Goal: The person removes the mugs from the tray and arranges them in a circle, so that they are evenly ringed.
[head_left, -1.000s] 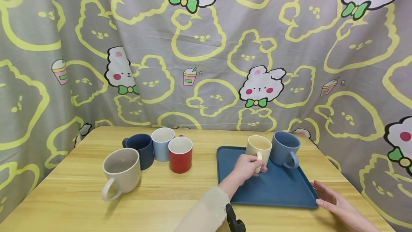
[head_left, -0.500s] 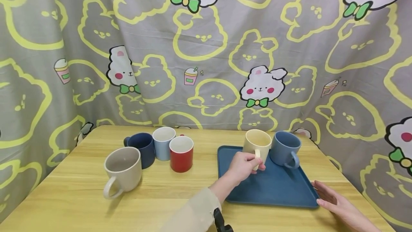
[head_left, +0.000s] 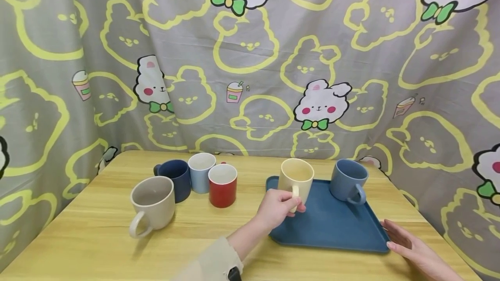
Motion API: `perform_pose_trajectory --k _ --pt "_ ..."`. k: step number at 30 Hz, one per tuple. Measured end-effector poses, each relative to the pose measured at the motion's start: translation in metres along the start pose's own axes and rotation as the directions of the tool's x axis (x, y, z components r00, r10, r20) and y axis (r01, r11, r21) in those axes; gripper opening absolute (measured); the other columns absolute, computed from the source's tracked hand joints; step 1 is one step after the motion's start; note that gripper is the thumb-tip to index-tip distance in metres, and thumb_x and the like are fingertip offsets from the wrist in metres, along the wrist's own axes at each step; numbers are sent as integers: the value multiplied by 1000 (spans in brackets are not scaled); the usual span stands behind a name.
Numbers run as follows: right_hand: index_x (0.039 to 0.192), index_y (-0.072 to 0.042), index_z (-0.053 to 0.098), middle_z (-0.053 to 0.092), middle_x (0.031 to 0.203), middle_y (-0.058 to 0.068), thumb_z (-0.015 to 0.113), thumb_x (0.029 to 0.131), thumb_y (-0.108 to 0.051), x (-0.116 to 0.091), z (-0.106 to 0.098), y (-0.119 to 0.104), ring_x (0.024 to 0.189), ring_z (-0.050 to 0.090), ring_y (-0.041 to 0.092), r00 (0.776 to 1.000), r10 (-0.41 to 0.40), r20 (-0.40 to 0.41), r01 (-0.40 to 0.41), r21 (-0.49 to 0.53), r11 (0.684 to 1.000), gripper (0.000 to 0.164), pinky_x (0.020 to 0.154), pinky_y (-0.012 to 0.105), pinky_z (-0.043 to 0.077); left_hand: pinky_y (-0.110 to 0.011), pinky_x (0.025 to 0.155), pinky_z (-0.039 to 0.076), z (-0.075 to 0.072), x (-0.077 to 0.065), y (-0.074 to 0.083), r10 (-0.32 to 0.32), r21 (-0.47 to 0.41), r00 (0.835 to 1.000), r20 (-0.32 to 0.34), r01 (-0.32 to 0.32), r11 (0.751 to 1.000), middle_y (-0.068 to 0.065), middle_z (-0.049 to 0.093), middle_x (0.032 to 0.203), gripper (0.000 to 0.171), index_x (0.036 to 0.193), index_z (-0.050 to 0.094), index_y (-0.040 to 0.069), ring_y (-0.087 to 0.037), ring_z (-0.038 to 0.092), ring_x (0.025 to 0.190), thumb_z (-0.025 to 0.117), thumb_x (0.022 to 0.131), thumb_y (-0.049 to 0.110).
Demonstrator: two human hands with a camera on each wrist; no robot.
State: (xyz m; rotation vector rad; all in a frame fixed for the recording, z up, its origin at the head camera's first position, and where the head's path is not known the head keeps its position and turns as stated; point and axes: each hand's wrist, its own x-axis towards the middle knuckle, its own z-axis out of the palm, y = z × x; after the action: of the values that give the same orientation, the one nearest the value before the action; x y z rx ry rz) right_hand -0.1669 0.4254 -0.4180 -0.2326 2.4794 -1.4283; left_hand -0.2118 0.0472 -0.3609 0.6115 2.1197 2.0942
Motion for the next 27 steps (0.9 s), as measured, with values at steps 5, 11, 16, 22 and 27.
perform_pose_trajectory --k 5,11,16,22,27 --pt "139 17 0 31 119 -31 42 99 -15 0 -1 2 100 32 -25 1000 1 10 -1 34 999 66 81 11 41 -30 64 54 -13 -13 1 20 -3 1000 -8 -20 1000 -18 69 79 19 87 69 -9 -23 68 81 60 89 8" --pt "139 18 2 29 143 20 42 99 -15 1 -1 3 99 32 -25 1000 2 -3 -2 -17 1000 65 80 12 41 -32 66 55 -30 -33 4 23 11 999 -25 -23 1000 -18 69 79 19 91 69 -10 -23 67 81 61 89 7" --pt "141 15 1 15 145 34 41 100 -18 2 0 -2 98 30 -27 999 42 -1 -42 -29 999 66 80 12 41 -36 69 54 -45 -51 5 27 27 999 -37 -26 999 -18 69 80 19 92 69 -9 -21 65 81 60 89 7" --pt "141 15 1 10 144 37 41 100 -19 1 0 -4 98 30 -26 999 41 6 -41 -30 999 66 80 12 41 -35 72 54 -61 -74 4 28 46 998 -58 -25 999 -19 69 80 19 93 67 -12 -22 65 81 59 89 5" --pt "141 15 1 8 144 38 41 100 -19 1 1 -4 98 30 -26 999 40 10 -40 -21 999 66 80 12 41 -27 71 53 -74 -91 3 23 97 994 -103 -13 995 -16 69 81 20 93 68 -10 -16 64 78 61 89 8"
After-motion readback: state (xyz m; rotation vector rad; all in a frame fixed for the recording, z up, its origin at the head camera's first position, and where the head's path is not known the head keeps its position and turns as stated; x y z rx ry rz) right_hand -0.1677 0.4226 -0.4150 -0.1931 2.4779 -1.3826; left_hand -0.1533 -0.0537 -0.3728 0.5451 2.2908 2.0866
